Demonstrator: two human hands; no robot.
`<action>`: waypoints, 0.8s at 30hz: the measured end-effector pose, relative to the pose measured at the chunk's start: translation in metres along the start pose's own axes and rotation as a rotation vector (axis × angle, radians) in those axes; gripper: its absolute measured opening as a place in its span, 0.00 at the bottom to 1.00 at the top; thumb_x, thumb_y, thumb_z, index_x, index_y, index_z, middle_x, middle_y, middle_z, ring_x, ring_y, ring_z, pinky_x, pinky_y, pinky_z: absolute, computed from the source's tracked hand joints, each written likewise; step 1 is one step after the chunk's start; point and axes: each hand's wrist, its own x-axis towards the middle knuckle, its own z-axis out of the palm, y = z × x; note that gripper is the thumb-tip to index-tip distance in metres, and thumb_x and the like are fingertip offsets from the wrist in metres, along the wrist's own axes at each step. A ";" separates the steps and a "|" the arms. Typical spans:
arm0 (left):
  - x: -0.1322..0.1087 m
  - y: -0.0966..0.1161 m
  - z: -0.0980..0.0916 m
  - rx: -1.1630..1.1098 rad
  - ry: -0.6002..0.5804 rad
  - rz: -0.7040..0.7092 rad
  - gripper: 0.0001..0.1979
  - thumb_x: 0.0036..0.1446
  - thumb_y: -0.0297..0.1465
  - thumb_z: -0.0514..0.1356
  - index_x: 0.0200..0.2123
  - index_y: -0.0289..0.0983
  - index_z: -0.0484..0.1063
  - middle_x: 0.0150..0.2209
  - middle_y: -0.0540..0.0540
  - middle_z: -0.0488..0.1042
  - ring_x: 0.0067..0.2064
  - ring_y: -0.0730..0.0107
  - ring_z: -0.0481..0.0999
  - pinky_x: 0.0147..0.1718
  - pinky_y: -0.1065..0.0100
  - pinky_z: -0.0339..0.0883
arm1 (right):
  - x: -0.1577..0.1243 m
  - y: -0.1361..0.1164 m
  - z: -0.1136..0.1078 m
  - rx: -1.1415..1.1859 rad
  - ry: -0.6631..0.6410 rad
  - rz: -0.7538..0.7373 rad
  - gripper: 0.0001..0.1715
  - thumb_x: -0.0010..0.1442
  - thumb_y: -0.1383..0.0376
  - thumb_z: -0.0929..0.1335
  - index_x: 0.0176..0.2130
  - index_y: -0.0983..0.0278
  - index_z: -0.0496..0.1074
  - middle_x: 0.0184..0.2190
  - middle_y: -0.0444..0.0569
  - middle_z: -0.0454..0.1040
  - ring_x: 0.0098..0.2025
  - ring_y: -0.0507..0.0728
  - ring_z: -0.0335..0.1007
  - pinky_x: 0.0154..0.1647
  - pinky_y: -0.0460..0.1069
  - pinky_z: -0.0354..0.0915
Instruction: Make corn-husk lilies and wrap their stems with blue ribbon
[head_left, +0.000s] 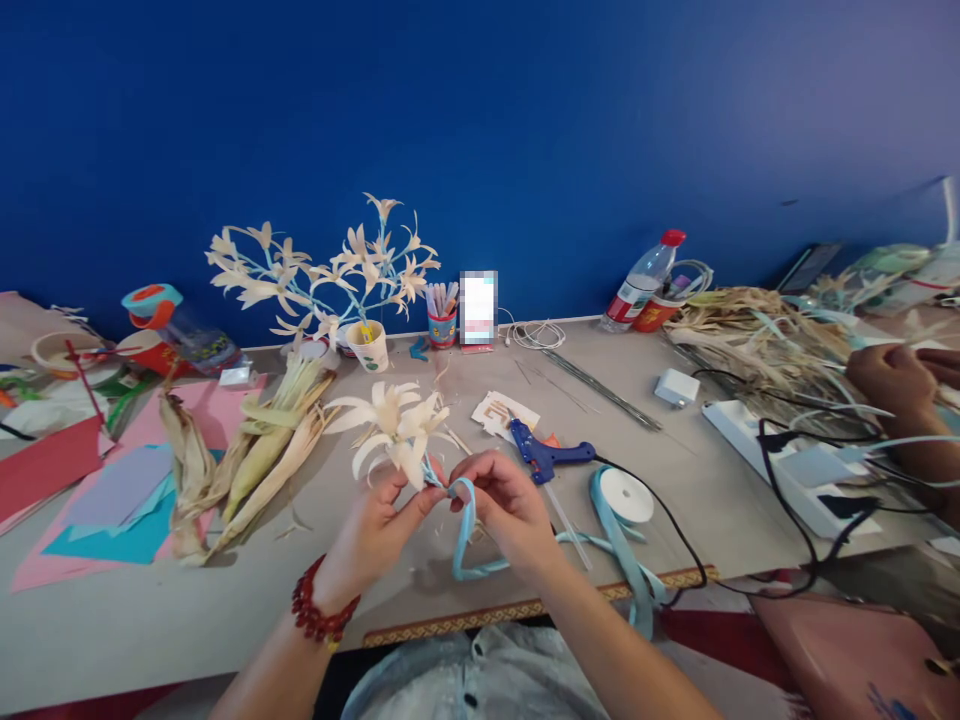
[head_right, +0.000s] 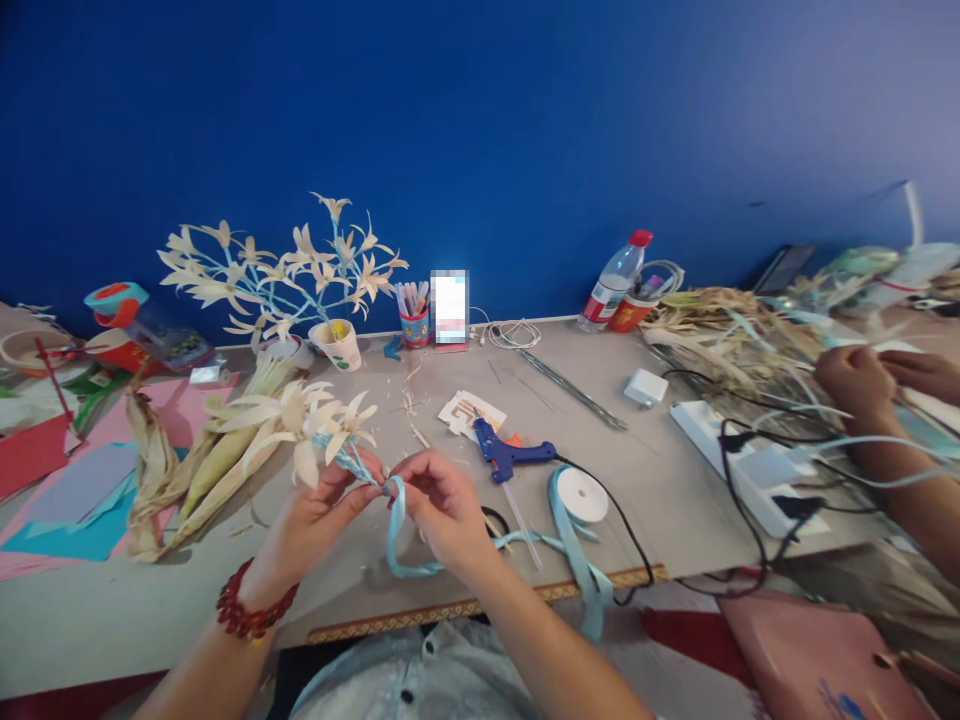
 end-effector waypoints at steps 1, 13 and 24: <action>0.000 -0.001 0.000 0.007 0.001 0.000 0.07 0.61 0.34 0.57 0.37 0.38 0.73 0.36 0.46 0.74 0.41 0.64 0.73 0.43 0.64 0.66 | 0.000 0.000 -0.001 -0.053 -0.004 -0.034 0.08 0.62 0.60 0.68 0.34 0.62 0.70 0.32 0.46 0.72 0.32 0.52 0.68 0.33 0.47 0.63; -0.001 -0.013 0.003 -0.088 -0.040 -0.049 0.07 0.63 0.34 0.56 0.40 0.38 0.72 0.36 0.46 0.75 0.39 0.65 0.74 0.40 0.66 0.67 | 0.002 -0.015 -0.010 -0.557 -0.129 -0.418 0.19 0.62 0.74 0.65 0.51 0.59 0.70 0.39 0.48 0.73 0.41 0.55 0.69 0.42 0.50 0.66; 0.001 -0.013 0.006 0.041 -0.062 -0.026 0.07 0.63 0.34 0.56 0.38 0.37 0.71 0.36 0.45 0.75 0.41 0.65 0.74 0.42 0.65 0.66 | 0.001 -0.019 -0.017 -1.055 -0.252 -0.770 0.15 0.60 0.74 0.64 0.44 0.60 0.72 0.41 0.52 0.73 0.41 0.57 0.70 0.40 0.52 0.68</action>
